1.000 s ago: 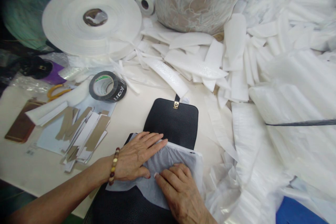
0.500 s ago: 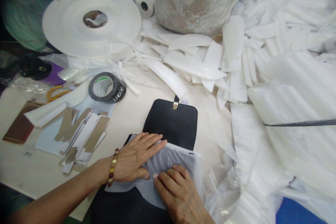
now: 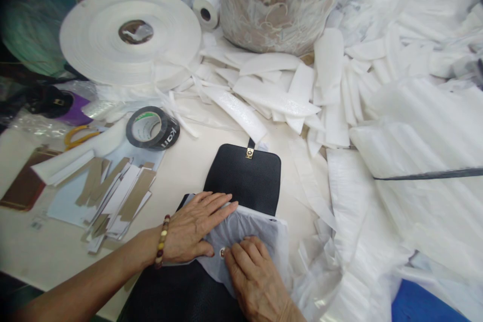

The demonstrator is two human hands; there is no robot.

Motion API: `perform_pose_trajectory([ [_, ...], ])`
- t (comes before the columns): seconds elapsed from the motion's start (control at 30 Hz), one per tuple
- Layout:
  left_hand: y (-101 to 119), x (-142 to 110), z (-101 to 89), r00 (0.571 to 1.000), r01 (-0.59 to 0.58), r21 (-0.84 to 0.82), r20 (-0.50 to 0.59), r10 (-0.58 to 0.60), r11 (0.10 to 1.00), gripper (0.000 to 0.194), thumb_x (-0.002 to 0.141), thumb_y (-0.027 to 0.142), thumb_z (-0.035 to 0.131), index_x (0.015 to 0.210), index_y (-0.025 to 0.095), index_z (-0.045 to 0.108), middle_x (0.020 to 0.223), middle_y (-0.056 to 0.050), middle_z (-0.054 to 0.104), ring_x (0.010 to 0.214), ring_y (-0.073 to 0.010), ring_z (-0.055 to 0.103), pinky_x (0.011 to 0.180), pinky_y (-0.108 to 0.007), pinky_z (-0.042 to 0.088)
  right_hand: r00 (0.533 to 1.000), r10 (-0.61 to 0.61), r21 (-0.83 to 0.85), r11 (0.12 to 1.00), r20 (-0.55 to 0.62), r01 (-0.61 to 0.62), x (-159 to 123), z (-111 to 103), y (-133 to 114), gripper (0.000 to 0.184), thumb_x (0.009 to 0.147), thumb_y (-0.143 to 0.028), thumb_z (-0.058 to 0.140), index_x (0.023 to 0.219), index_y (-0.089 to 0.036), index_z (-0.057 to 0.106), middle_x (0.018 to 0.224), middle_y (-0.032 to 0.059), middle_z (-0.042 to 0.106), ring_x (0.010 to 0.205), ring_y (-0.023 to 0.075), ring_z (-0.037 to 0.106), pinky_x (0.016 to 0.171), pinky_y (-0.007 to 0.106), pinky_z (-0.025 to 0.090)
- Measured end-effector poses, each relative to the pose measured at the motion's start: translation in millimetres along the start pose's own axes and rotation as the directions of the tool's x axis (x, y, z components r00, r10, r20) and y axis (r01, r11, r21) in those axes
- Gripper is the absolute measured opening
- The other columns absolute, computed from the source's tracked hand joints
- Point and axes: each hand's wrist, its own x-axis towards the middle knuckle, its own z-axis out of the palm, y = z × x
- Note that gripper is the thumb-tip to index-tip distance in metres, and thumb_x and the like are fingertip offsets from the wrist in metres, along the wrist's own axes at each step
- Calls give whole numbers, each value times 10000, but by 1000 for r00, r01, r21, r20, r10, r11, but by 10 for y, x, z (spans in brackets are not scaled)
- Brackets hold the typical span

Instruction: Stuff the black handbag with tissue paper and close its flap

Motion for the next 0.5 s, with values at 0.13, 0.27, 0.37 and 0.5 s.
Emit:
perform_pose_trajectory([
  [0.13, -19, -6, 9, 1000, -7, -5, -9, 7, 1000, 1008, 601, 325, 778, 1409, 192, 190, 1467, -151, 219, 1340, -283, 210, 1088, -488, 160, 999, -17, 38, 999, -41, 19, 21, -16, 9, 316, 915, -112, 308, 1005, -81, 609, 858, 77, 638, 833, 184, 529, 827, 361, 442],
  [0.27, 21, -12, -20, 1000, -3, -29, -19, 2, 1000, 891, 672, 363, 698, 1402, 183, 219, 1456, -157, 246, 1333, -285, 232, 1083, -507, 169, 998, -29, 44, 999, -62, 32, 35, -16, 14, 304, 920, -121, 320, 985, -86, 615, 843, 67, 644, 806, 176, 539, 809, 355, 458],
  [0.37, 100, -10, -13, 997, 32, -32, -67, -34, 999, 789, 725, 413, 631, 1383, 164, 272, 1440, -159, 283, 1323, -283, 256, 1091, -518, 147, 996, -23, 35, 999, -83, 26, 29, 13, 17, 297, 919, -116, 329, 995, -95, 616, 827, 59, 648, 793, 171, 545, 805, 354, 463],
  [0.5, 178, 1, 70, 985, 97, -13, -145, -98, 995, 726, 733, 357, 604, 1365, 155, 309, 1430, -143, 312, 1319, -267, 267, 1113, -513, 60, 990, -39, -2, 999, -135, 39, 9, 65, 29, 251, 907, -114, 382, 971, -95, 624, 806, 48, 648, 784, 163, 550, 796, 339, 461],
])
